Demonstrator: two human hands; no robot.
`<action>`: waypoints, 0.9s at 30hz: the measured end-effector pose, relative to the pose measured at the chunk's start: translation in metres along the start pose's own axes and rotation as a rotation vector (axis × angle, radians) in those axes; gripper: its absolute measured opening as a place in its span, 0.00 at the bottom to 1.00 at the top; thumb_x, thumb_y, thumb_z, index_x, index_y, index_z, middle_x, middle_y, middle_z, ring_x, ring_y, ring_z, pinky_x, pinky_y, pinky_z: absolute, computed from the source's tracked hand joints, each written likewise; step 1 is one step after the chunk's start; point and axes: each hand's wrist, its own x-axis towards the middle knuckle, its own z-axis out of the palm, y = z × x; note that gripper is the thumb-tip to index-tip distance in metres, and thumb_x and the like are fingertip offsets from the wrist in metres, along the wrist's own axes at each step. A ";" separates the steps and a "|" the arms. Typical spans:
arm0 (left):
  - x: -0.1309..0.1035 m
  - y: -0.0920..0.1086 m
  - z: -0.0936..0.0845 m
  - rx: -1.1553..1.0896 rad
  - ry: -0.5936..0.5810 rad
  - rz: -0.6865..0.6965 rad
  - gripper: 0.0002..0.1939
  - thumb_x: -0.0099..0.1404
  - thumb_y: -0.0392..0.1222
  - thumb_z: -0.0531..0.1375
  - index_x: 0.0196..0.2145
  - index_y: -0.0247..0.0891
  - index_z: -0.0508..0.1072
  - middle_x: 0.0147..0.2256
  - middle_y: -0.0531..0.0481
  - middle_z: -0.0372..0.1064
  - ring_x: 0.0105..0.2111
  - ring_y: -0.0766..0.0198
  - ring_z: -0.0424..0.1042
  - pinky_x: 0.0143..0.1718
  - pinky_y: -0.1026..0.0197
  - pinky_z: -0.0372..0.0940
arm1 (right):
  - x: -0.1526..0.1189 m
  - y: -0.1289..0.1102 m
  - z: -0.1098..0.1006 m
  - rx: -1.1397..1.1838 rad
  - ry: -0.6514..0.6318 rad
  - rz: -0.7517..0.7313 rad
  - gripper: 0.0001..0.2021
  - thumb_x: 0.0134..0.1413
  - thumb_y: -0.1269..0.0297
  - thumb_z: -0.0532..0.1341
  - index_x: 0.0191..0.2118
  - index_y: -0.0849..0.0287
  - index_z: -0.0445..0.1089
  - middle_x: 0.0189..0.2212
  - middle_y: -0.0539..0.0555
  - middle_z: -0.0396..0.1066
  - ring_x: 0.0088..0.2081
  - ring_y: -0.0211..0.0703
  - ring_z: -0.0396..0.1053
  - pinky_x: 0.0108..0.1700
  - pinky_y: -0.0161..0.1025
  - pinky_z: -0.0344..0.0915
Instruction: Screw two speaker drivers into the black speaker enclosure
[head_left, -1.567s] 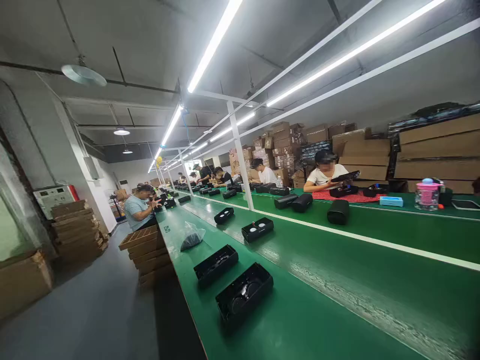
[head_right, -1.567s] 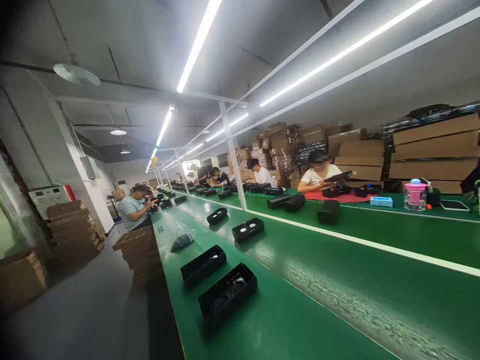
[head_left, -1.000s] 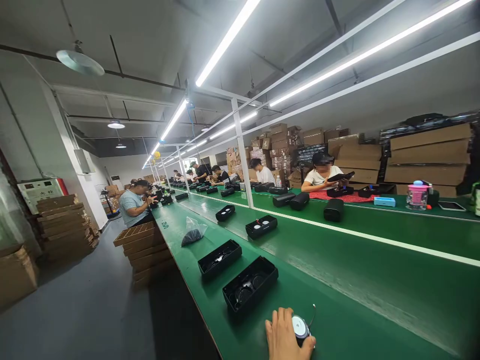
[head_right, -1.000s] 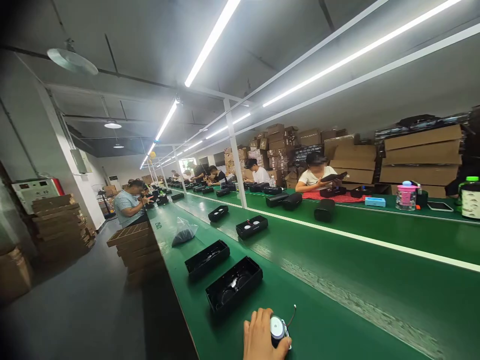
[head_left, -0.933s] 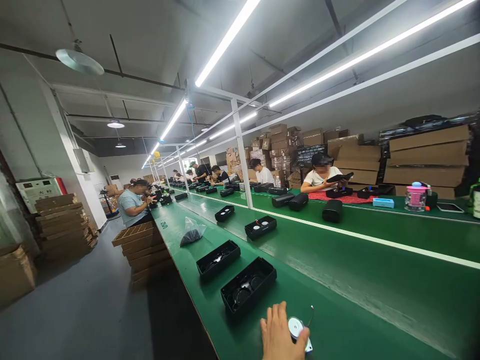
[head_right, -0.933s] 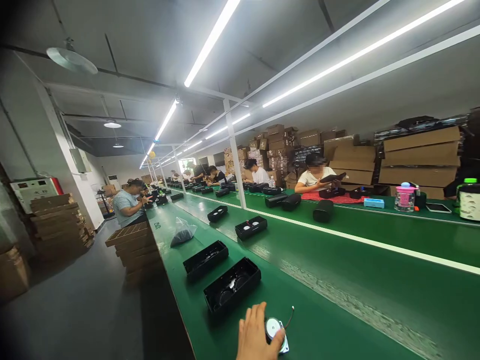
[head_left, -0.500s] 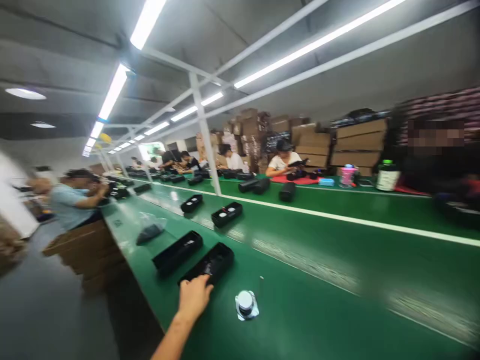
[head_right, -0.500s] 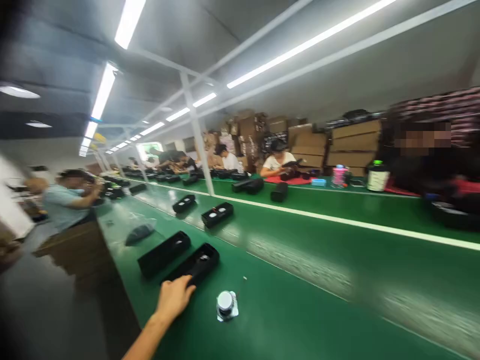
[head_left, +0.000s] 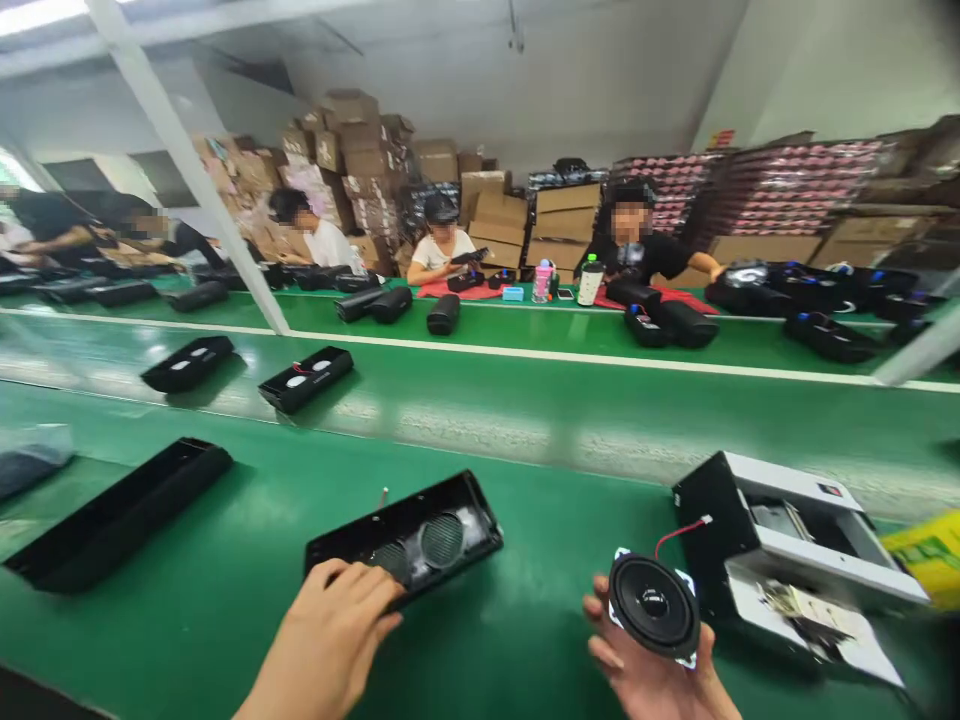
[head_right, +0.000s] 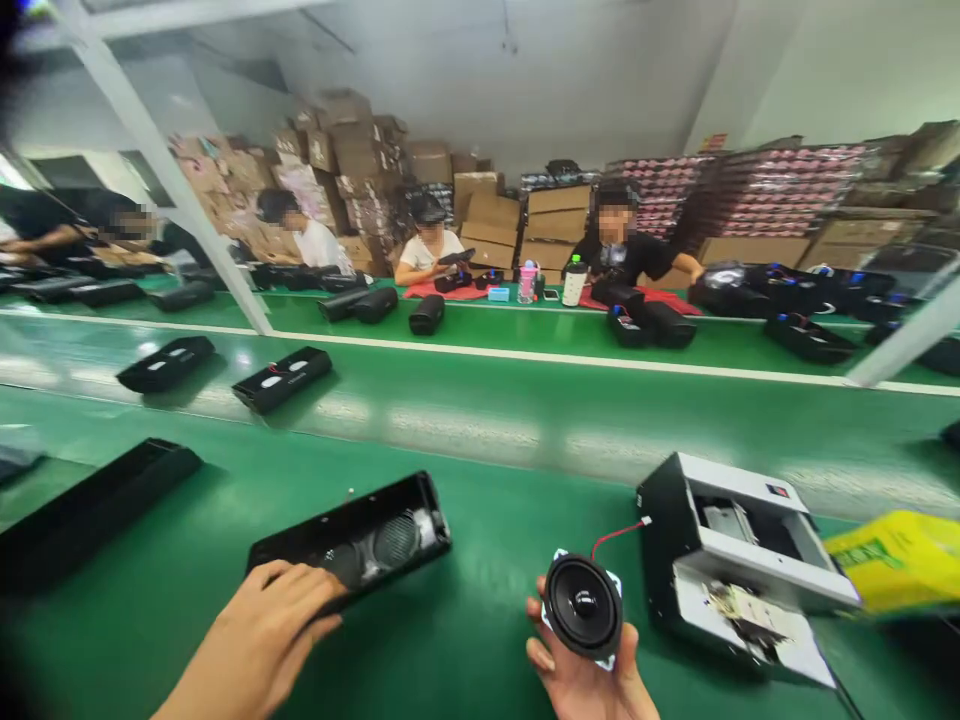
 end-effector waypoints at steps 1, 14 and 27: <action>0.007 0.018 0.009 -0.058 -0.013 0.082 0.10 0.71 0.32 0.57 0.42 0.48 0.74 0.39 0.59 0.78 0.38 0.61 0.75 0.48 0.52 0.60 | -0.008 -0.010 0.004 -0.083 0.058 -0.060 0.30 0.42 0.31 0.72 0.49 0.42 0.80 0.48 0.54 0.80 0.43 0.47 0.74 0.33 0.37 0.70; 0.040 0.089 0.047 -0.190 -0.201 0.371 0.08 0.72 0.42 0.63 0.48 0.44 0.72 0.48 0.52 0.77 0.48 0.55 0.73 0.52 0.47 0.64 | -0.043 -0.048 0.045 -0.724 0.158 -0.031 0.29 0.52 0.47 0.74 0.59 0.41 0.70 0.46 0.51 0.70 0.24 0.25 0.54 0.26 0.31 0.56; 0.005 -0.075 0.036 0.070 -0.181 -0.681 0.38 0.71 0.59 0.48 0.67 0.28 0.63 0.64 0.28 0.63 0.59 0.30 0.68 0.50 0.33 0.73 | -0.020 -0.037 0.025 -1.036 -0.055 0.037 0.31 0.61 0.43 0.65 0.67 0.45 0.63 0.42 0.53 0.75 0.30 0.37 0.69 0.38 0.41 0.72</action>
